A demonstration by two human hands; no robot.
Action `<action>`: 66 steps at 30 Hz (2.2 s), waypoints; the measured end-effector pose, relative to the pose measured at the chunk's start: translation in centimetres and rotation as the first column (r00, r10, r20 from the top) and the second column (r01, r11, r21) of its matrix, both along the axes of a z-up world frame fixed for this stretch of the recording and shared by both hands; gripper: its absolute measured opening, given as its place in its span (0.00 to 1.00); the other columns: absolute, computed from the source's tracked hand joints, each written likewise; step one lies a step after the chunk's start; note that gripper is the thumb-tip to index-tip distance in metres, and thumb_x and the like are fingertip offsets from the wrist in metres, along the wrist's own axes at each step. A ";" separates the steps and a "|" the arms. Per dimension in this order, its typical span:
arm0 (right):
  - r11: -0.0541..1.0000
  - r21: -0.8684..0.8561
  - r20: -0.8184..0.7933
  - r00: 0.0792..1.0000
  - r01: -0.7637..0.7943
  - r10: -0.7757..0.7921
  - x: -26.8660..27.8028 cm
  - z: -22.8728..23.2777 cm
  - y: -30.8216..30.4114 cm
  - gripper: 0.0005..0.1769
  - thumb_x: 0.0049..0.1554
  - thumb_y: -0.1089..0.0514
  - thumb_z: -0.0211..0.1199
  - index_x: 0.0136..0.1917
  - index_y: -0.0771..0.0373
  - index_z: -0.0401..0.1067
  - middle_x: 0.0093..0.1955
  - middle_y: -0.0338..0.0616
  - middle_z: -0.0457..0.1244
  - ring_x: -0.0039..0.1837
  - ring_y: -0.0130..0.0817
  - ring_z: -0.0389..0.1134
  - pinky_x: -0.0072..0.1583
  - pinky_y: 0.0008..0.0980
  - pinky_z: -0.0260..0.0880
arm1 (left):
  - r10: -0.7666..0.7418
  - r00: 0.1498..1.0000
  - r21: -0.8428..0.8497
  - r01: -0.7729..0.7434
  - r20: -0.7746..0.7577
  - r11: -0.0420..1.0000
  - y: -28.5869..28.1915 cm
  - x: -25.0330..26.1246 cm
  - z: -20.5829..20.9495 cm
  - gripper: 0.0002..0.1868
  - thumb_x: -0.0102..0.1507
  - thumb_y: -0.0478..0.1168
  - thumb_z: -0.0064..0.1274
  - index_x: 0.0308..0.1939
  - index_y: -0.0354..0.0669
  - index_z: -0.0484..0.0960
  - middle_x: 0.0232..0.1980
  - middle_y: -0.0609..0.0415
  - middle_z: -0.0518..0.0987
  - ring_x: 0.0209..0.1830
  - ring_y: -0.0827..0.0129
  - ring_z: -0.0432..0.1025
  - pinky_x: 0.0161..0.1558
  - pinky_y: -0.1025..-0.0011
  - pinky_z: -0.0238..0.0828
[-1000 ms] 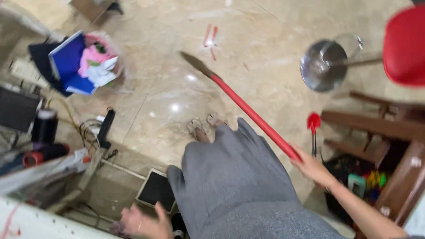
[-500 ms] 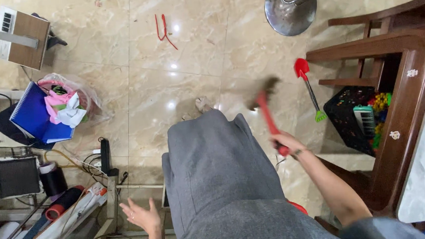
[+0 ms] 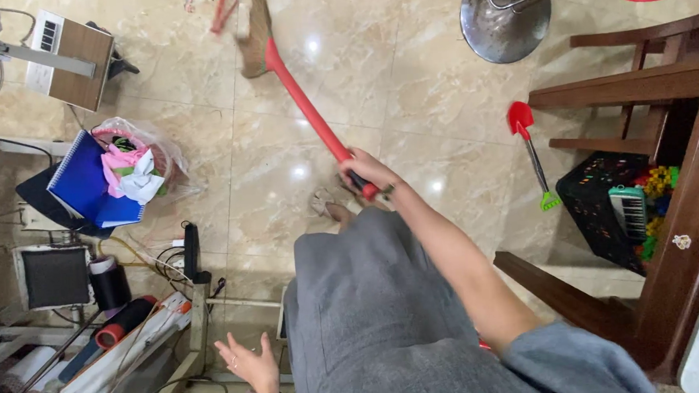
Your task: Sweeping the floor with a broom and collecting debris into a dustpan
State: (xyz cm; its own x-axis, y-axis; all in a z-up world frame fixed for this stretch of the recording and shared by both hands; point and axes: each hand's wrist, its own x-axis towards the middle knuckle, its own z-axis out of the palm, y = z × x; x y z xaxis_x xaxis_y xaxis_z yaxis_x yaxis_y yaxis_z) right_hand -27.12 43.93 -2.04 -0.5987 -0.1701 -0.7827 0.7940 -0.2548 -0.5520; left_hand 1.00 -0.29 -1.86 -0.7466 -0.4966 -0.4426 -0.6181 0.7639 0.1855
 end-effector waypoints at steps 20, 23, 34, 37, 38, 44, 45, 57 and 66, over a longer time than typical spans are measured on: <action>0.973 0.218 0.601 0.795 -0.068 -0.079 28.8 7.0 8.4 0.13 0.60 0.64 0.57 0.59 0.69 0.64 0.34 0.42 0.60 0.28 0.27 0.59 0.27 0.24 0.62 | -0.161 0.987 0.103 0.161 -0.007 0.982 -0.7 -5.4 -1.1 0.45 0.63 0.46 0.58 0.78 0.36 0.54 0.84 0.34 0.42 0.84 0.43 0.38 0.76 0.44 0.35; 0.980 0.132 0.369 0.925 -0.147 0.089 20.9 2.2 4.2 0.04 0.51 0.62 0.54 0.35 0.62 0.67 0.28 0.44 0.63 0.29 0.31 0.62 0.34 0.28 0.59 | -0.186 0.983 0.071 0.186 -0.003 0.980 -1.7 -5.0 -1.3 0.45 0.63 0.50 0.57 0.77 0.35 0.56 0.84 0.34 0.44 0.82 0.40 0.42 0.75 0.43 0.38; 0.946 0.239 -0.031 0.972 -0.219 0.233 9.6 3.0 -1.0 0.23 0.53 0.65 0.53 0.63 0.57 0.63 0.36 0.42 0.64 0.28 0.27 0.66 0.28 0.27 0.65 | -0.393 0.920 -0.020 0.393 0.002 0.919 -3.7 -3.9 -3.3 0.47 0.60 0.49 0.61 0.78 0.34 0.58 0.83 0.30 0.47 0.82 0.40 0.43 0.73 0.45 0.45; 0.910 0.412 -0.171 0.977 -0.049 0.130 17.8 2.7 -0.5 0.41 0.58 0.73 0.57 0.80 0.51 0.55 0.63 0.42 0.66 0.38 0.22 0.64 0.35 0.17 0.66 | -0.454 0.886 0.046 0.460 -0.100 0.887 -4.0 -4.1 -4.8 0.48 0.58 0.52 0.62 0.76 0.33 0.61 0.82 0.26 0.48 0.80 0.34 0.46 0.75 0.48 0.44; 0.904 0.427 -0.171 0.980 -0.023 0.106 21.7 3.0 0.8 0.41 0.58 0.73 0.57 0.80 0.51 0.55 0.63 0.42 0.66 0.38 0.22 0.64 0.35 0.17 0.66 | -0.476 0.873 0.059 0.484 -0.110 0.873 -2.3 -5.1 -5.2 0.48 0.58 0.52 0.62 0.76 0.33 0.61 0.82 0.26 0.48 0.80 0.34 0.46 0.75 0.48 0.44; 0.665 0.743 0.072 0.997 -0.078 0.036 47.5 9.3 3.4 0.43 0.64 0.63 0.51 0.85 0.35 0.41 0.28 0.38 0.62 0.23 0.25 0.59 0.23 0.24 0.58 | -0.484 0.872 0.099 0.490 -0.080 0.866 1.0 -6.7 -5.4 0.47 0.60 0.51 0.60 0.76 0.31 0.60 0.81 0.26 0.46 0.82 0.37 0.43 0.75 0.49 0.41; 0.632 0.737 0.316 0.949 -0.239 -0.010 52.0 8.5 3.1 0.46 0.63 0.58 0.51 0.85 0.32 0.32 0.30 0.44 0.65 0.29 0.37 0.65 0.29 0.35 0.63 | -0.516 0.854 0.089 0.521 -0.069 0.849 1.4 -6.8 -5.2 0.47 0.59 0.50 0.61 0.76 0.30 0.59 0.81 0.25 0.46 0.81 0.36 0.43 0.75 0.50 0.42; 0.737 0.621 0.482 0.611 0.268 -0.628 52.3 1.6 13.2 0.36 0.60 0.61 0.51 0.79 0.63 0.45 0.53 0.52 0.62 0.34 0.29 0.65 0.31 0.22 0.68 | -0.664 0.744 -0.034 0.663 -0.076 0.748 1.8 -7.1 -3.9 0.45 0.62 0.55 0.56 0.77 0.35 0.58 0.82 0.29 0.45 0.80 0.33 0.45 0.71 0.40 0.45; 0.963 0.245 0.203 0.965 0.112 -0.164 32.7 1.0 4.8 0.43 0.55 0.67 0.56 0.80 0.57 0.44 0.37 0.42 0.61 0.31 0.27 0.63 0.30 0.25 0.64 | -0.652 0.757 -0.089 0.647 -0.043 0.758 2.6 -6.9 -3.1 0.47 0.63 0.60 0.53 0.78 0.38 0.58 0.84 0.34 0.42 0.81 0.37 0.42 0.70 0.40 0.46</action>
